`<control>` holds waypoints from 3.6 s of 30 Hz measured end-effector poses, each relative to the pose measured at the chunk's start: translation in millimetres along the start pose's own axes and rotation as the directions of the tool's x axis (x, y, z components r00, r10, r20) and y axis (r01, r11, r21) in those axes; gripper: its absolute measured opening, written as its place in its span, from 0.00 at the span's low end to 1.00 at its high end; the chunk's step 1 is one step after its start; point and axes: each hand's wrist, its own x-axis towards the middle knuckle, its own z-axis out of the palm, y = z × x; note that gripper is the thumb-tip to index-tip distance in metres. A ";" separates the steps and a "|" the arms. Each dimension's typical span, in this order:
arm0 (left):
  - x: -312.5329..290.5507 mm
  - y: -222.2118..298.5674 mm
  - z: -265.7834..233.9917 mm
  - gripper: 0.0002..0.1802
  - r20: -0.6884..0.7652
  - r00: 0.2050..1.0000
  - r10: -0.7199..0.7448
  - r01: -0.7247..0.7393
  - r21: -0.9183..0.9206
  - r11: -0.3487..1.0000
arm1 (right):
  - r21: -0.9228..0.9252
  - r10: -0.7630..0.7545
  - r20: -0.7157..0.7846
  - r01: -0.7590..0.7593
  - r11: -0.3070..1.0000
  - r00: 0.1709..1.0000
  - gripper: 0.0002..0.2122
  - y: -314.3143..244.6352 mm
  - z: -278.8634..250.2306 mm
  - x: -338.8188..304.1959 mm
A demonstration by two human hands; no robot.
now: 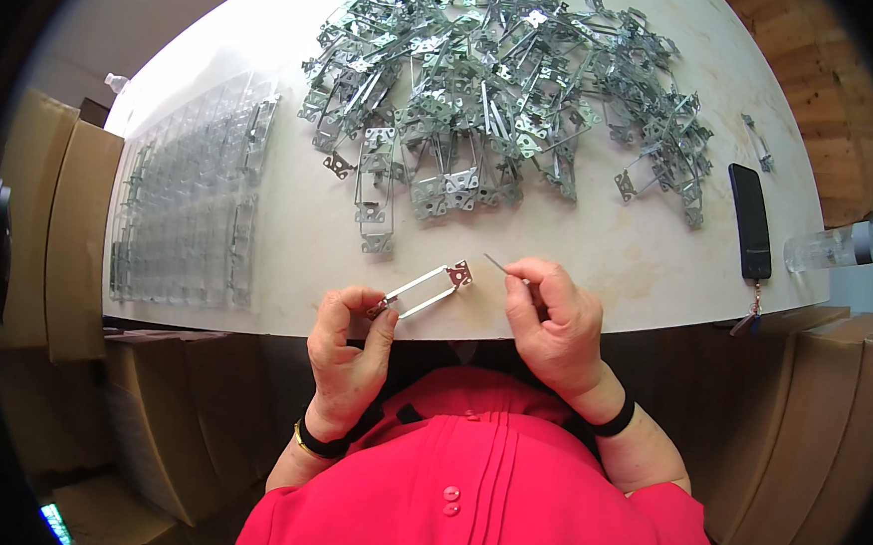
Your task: Assembling small metal brackets using a thin tool at a workstation.
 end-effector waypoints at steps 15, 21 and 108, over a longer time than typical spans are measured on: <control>13.7 -9.1 2.5 0.17 -0.064 0.990 0.129 -0.129 -0.003 0.992 | -0.378 -0.427 0.186 0.466 0.800 0.885 0.15 -9.8 10.7 10.4; 14.4 -13.0 2.9 0.17 -0.074 0.989 0.128 -0.130 -0.017 0.991 | -0.393 -0.426 0.210 0.475 0.787 0.880 0.18 -11.9 13.2 10.8; 16.3 -22.2 5.4 0.14 -0.117 0.976 0.182 -0.187 -0.034 0.982 | -0.432 -0.351 0.166 0.388 0.814 0.921 0.12 -22.9 22.0 7.0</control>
